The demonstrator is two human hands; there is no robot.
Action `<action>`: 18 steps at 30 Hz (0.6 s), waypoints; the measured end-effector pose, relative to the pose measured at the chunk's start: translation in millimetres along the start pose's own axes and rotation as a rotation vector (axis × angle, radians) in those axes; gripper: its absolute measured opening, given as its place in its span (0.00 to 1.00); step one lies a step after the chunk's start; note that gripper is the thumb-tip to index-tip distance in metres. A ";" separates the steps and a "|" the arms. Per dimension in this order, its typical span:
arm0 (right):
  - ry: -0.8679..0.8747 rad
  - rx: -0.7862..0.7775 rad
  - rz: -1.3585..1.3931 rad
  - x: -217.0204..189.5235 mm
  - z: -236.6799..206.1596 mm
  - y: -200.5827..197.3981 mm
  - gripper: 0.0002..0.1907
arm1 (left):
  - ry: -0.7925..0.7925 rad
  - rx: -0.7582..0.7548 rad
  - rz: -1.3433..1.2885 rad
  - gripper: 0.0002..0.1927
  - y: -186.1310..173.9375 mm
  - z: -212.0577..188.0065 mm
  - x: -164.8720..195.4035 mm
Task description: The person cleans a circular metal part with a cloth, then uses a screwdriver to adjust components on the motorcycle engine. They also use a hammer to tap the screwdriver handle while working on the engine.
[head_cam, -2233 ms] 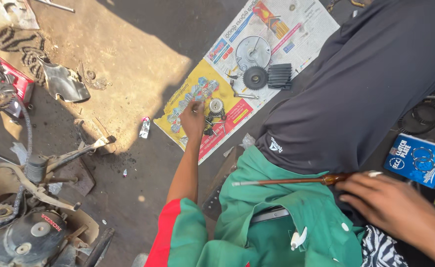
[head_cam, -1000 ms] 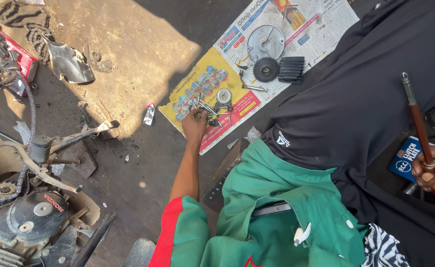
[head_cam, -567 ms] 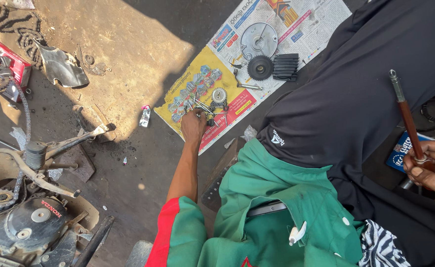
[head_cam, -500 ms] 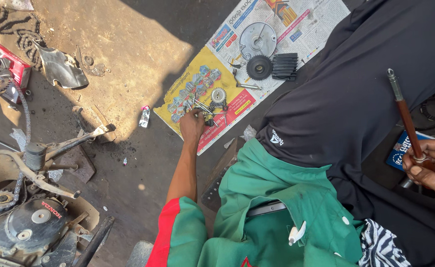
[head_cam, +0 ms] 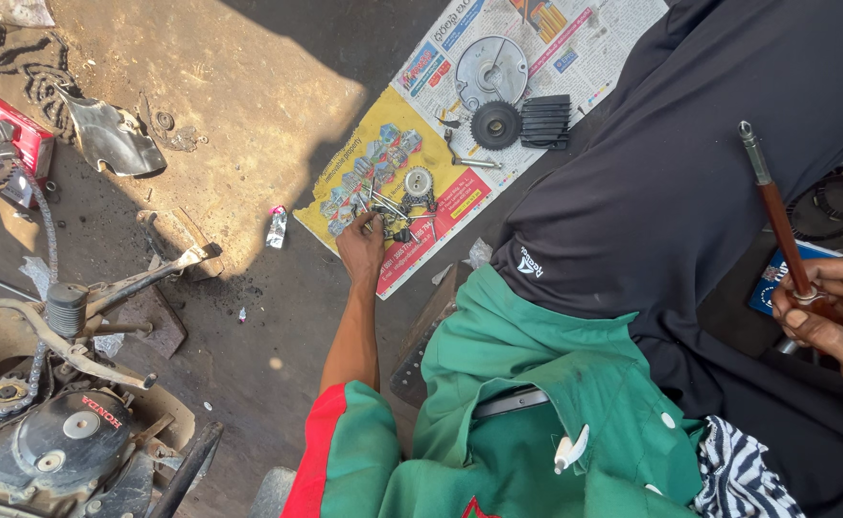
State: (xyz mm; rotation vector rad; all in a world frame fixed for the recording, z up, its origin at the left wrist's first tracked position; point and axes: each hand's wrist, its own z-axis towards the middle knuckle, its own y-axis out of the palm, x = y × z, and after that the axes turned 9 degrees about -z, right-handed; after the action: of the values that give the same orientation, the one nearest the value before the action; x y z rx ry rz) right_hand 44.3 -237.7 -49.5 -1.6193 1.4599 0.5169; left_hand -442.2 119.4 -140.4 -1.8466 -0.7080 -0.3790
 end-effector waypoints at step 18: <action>0.048 0.028 0.014 -15.1 -2.9 2.6 0.17 | -0.173 -0.012 -0.415 0.16 -0.5 -0.6 -2.1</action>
State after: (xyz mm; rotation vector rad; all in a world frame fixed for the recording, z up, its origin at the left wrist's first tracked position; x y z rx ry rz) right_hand 37.8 -231.0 -37.1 -1.6107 1.5081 0.4661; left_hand -444.1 118.4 -141.0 -1.7525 -1.2172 -0.4933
